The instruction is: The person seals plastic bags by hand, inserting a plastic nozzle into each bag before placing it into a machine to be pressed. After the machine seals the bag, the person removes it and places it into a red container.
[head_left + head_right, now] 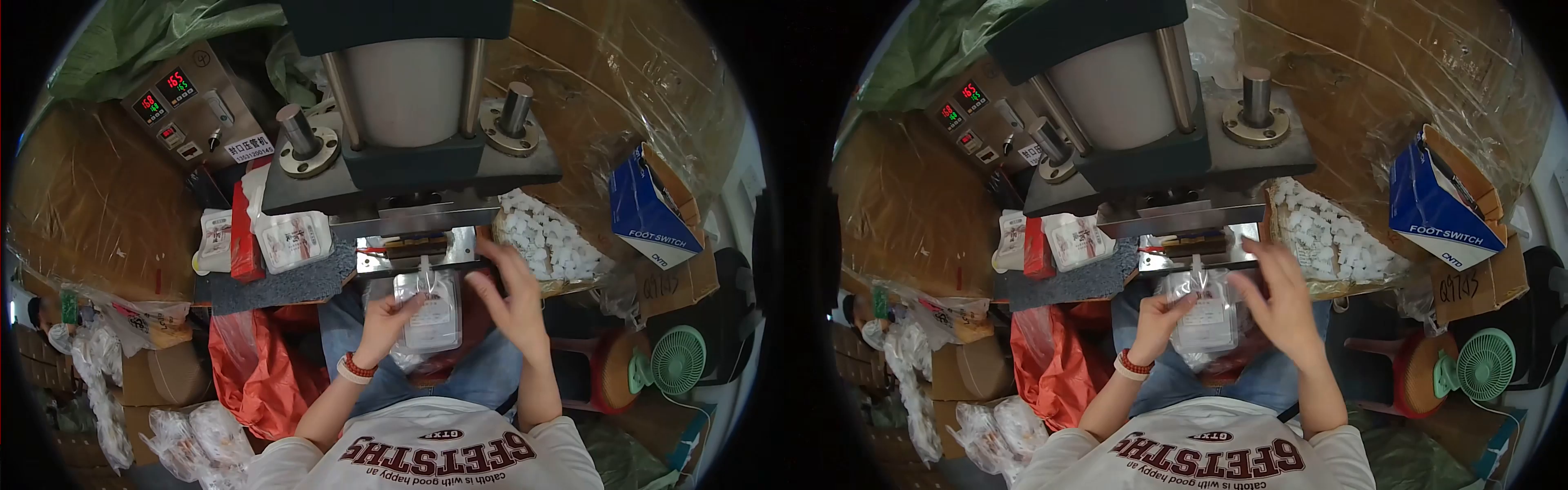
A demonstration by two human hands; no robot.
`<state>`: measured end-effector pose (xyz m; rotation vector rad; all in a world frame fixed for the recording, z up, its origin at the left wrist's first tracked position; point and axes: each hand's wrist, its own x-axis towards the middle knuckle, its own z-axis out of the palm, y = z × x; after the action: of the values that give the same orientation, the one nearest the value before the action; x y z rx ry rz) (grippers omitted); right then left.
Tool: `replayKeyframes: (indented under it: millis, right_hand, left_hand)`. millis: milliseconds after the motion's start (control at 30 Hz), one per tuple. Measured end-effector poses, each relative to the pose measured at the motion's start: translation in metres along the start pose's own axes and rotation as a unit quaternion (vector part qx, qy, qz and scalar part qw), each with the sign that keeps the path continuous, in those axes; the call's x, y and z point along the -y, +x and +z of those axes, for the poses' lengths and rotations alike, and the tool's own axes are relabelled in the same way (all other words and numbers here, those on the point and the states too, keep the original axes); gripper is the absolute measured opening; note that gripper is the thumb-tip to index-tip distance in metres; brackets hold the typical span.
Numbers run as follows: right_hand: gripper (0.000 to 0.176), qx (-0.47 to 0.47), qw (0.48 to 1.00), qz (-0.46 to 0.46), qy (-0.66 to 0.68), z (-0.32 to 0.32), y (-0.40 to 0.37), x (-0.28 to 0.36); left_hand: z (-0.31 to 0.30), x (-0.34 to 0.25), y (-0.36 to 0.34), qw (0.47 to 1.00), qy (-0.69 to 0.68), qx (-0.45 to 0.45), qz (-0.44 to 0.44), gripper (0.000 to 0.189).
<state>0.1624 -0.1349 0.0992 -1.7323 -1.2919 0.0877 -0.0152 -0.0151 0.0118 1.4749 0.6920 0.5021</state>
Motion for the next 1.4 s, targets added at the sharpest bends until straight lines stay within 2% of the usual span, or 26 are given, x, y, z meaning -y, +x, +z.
replayKeyframes:
  millis: [33, 133, 167, 233, 333, 400, 433, 467, 500, 533, 567, 600, 667, 700, 733, 800, 833, 867, 933, 1000, 1133, 1200, 1267, 1333, 1367, 1400]
  right_hand:
    - [0.031, -0.051, 0.999, -0.009, -0.014, -0.009, 0.007, -0.004]
    - [0.023, -0.128, 0.970, 0.039, -0.202, -0.018, 0.023, -0.036]
    - [0.023, -0.123, 0.971, 0.037, -0.203, -0.010, 0.023, -0.058]
    - [0.024, -0.037, 0.945, 0.068, -0.317, 0.008, 0.020, -0.106]
    - [0.026, -0.015, 0.957, 0.102, -0.270, 0.008, 0.016, -0.106]
    - [0.026, -0.014, 0.970, 0.128, -0.207, 0.002, 0.014, -0.102]
    - [0.027, -0.016, 0.977, 0.152, -0.150, -0.003, 0.014, -0.103]
    - [0.026, -0.078, 0.984, 0.133, -0.091, -0.002, 0.008, -0.109]
    - [0.026, -0.079, 0.984, 0.136, -0.089, -0.004, 0.005, -0.103]
    - [0.025, -0.104, 0.977, 0.182, -0.028, -0.009, 0.005, -0.090]
    - [0.024, -0.128, 0.965, 0.226, 0.033, -0.013, 0.004, -0.079]
    - [0.024, -0.129, 0.964, 0.229, 0.035, -0.014, 0.001, -0.072]
    - [0.021, -0.148, 0.958, 0.165, 0.181, -0.014, -0.005, -0.059]
    - [0.021, -0.151, 0.957, 0.169, 0.182, -0.013, -0.007, -0.051]
    - [0.021, -0.141, 0.966, 0.112, 0.185, -0.012, -0.008, -0.041]
    - [0.021, -0.109, 0.978, 0.034, 0.176, -0.014, -0.008, -0.009]
    - [0.022, -0.095, 0.982, -0.007, 0.161, -0.011, -0.010, -0.001]
    - [0.023, -0.080, 0.985, -0.049, 0.143, -0.008, -0.013, 0.006]
    - [0.025, -0.071, 0.983, -0.122, 0.117, 0.006, -0.016, 0.021]
    - [0.029, -0.055, 0.977, -0.181, 0.094, 0.029, -0.018, 0.024]
    - [0.036, 0.015, 0.970, -0.215, 0.113, 0.038, -0.021, 0.024]
    - [0.044, 0.036, 0.954, -0.253, 0.159, 0.023, -0.023, 0.026]
    - [0.045, 0.042, 0.963, -0.220, 0.152, 0.016, -0.020, 0.024]
    - [0.053, 0.037, 0.983, -0.139, 0.110, 0.017, -0.015, 0.021]
    - [0.053, 0.038, 0.984, -0.139, 0.109, 0.019, -0.014, 0.016]
    - [0.051, 0.001, 0.991, -0.099, 0.090, 0.018, -0.012, 0.009]
  left_hand:
    - [0.003, -0.001, 0.009, 0.986, -0.162, -0.029, -0.031, 0.019]
    - [-0.003, -0.007, 0.038, 0.971, -0.233, -0.030, -0.034, 0.020]
    - [-0.006, -0.005, 0.045, 0.965, -0.259, -0.027, -0.029, 0.020]
    - [-0.006, -0.001, 0.052, 0.962, -0.270, -0.032, -0.037, 0.021]
    - [-0.015, -0.009, 0.052, 0.961, -0.265, -0.037, -0.077, 0.022]
    - [-0.037, -0.019, 0.049, 0.995, -0.056, -0.004, -0.088, 0.027]
    - [-0.048, -0.020, 0.048, 0.995, -0.025, -0.085, -0.045, 0.030]
    - [-0.065, -0.024, 0.044, 0.973, 0.131, -0.191, -0.022, 0.035]
    - [-0.085, -0.031, 0.038, 0.915, 0.284, -0.288, 0.001, 0.040]
    - [-0.107, -0.020, 0.035, 0.826, 0.464, -0.308, 0.082, 0.048]
    - [-0.127, -0.001, 0.032, 0.699, 0.622, -0.314, 0.161, 0.058]
    - [-0.138, 0.014, 0.022, 0.731, 0.635, -0.233, 0.089, 0.071]
    - [-0.130, 0.013, -0.006, 0.750, 0.636, -0.132, 0.124, 0.073]
    - [-0.117, 0.004, -0.017, 0.735, 0.643, -0.135, 0.169, 0.058]
    - [-0.118, 0.012, -0.023, 0.734, 0.644, -0.131, 0.169, 0.058]
    - [-0.127, 0.031, -0.031, 0.786, 0.550, -0.161, 0.232, 0.040]
    - [-0.111, 0.014, -0.033, 0.810, 0.490, -0.212, 0.241, 0.027]
    - [-0.099, 0.004, -0.036, 0.811, 0.490, -0.210, 0.242, 0.027]
    - [-0.078, -0.012, -0.041, 0.904, 0.321, -0.209, 0.191, 0.027]
    - [-0.053, -0.027, -0.043, 0.874, 0.343, -0.183, 0.290, 0.029]
    - [-0.025, -0.054, -0.055, 0.848, 0.379, -0.128, 0.347, 0.031]
    - [-0.025, -0.059, -0.056, 0.860, 0.343, -0.101, 0.363, 0.031]
    - [-0.017, -0.058, -0.056, 0.914, 0.243, -0.033, 0.323, 0.027]
    - [-0.006, -0.038, -0.041, 0.920, 0.212, -0.045, 0.327, 0.018]
    - [-0.008, -0.014, -0.031, 0.963, 0.210, -0.035, 0.167, 0.016]
    - [-0.006, -0.002, -0.023, 0.979, 0.202, -0.024, 0.003, 0.017]
